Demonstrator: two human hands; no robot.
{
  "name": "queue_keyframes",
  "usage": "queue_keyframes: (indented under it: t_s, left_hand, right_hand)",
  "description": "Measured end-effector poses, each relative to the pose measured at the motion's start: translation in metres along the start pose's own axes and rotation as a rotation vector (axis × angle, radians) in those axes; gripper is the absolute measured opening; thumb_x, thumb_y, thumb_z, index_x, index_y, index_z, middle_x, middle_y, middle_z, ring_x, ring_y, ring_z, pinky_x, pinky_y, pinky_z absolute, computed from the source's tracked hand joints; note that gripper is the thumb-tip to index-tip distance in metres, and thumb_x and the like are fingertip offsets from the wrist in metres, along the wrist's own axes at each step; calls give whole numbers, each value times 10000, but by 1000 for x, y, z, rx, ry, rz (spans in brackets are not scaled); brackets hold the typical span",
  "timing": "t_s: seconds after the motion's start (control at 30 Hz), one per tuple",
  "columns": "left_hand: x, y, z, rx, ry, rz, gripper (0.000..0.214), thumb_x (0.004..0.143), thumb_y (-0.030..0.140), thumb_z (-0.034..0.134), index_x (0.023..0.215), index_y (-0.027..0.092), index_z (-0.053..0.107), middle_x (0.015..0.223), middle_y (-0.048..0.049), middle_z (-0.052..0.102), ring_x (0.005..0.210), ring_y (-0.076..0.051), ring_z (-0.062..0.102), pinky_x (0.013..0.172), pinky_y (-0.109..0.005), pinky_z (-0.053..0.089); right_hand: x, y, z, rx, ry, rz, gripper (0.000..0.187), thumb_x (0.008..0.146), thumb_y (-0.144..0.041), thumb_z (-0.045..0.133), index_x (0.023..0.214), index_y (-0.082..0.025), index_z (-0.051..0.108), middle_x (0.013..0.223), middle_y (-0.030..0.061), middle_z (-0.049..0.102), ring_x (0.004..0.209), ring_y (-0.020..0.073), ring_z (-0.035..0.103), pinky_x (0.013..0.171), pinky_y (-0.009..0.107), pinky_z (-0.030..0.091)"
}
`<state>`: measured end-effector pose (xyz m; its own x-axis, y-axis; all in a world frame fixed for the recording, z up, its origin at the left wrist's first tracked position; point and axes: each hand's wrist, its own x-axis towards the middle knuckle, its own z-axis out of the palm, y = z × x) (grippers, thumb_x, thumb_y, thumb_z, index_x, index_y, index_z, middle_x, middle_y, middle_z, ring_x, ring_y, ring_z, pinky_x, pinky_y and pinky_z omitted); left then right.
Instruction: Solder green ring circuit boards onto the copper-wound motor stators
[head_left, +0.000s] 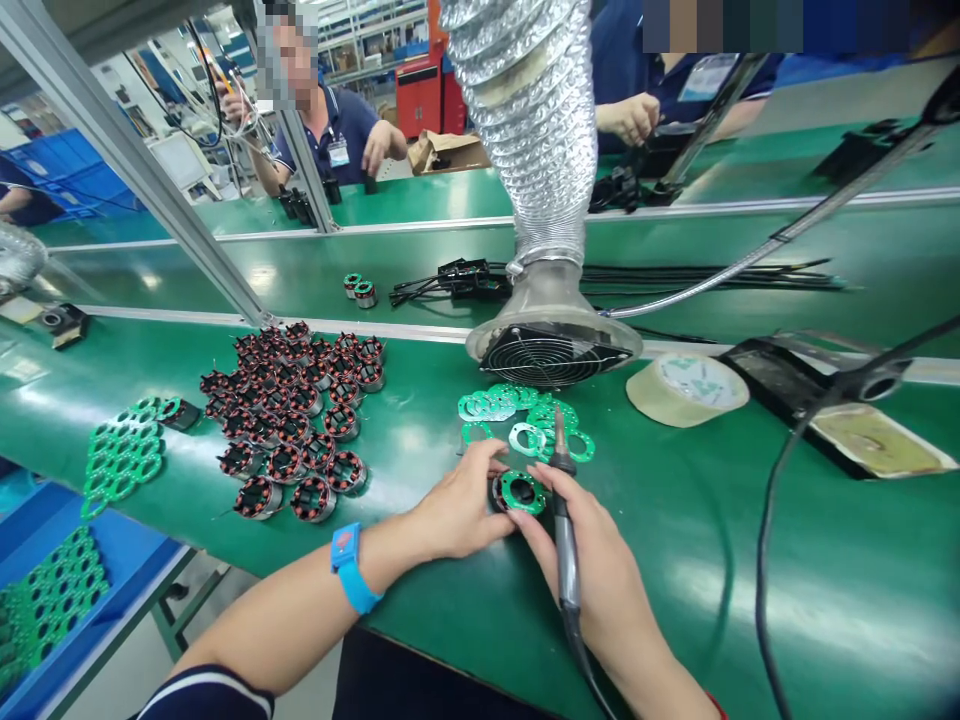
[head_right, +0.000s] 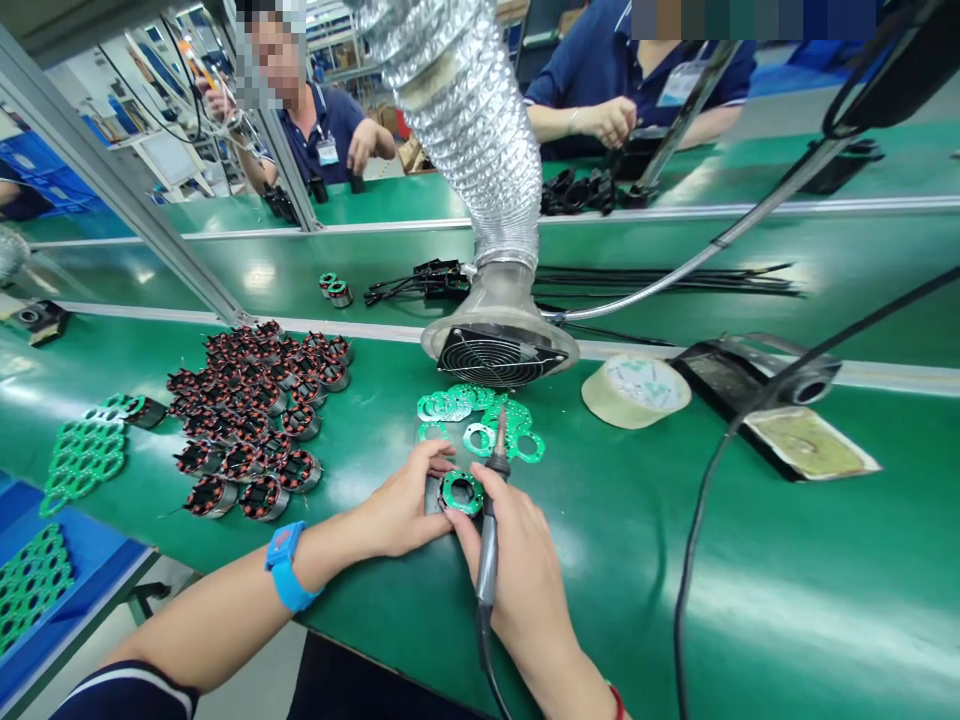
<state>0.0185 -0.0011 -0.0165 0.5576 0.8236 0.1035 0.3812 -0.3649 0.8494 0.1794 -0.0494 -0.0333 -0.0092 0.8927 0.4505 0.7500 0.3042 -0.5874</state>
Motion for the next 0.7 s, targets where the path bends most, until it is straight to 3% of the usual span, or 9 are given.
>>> queue_keyframes:
  t_s: [0.1,0.23,0.57,0.7]
  left_hand:
    - [-4,0,6,79,97,-21,508,760,183,638,1199,155,382,1166,-141,504,1077,-255,537,936,-431,474]
    - [-4,5,10,210,127,17,381,793,159,603,1142,172,452,1142,-117,561,1090,-268,529,951,-460,461]
    - [-5,3,12,225,138,11,418,767,133,636,1164,166,507,1224,-114,601,1151,-269,541,1015,-458,427]
    - [-6,10,8,260,58,8,692,739,229,711,1327,145,357,1363,-170,473,1268,-304,437,1056,-477,377]
  right_hand:
    - [2,-1,0,10,59,69,404,895,-488,489,1188,-211,504,1028,86,659,922,230,647,794,372,525]
    - [3,-2,1,7,93,85,411,897,-492,481,1187,-203,503,999,87,653,902,226,646,779,365,529]
    - [4,-1,6,-27,94,-22,374,919,-435,460,1205,-196,498,979,90,659,875,221,636,754,361,532]
    - [7,11,-6,-36,78,-29,413,902,-476,457,1210,-203,490,1086,107,660,950,234,650,811,383,528]
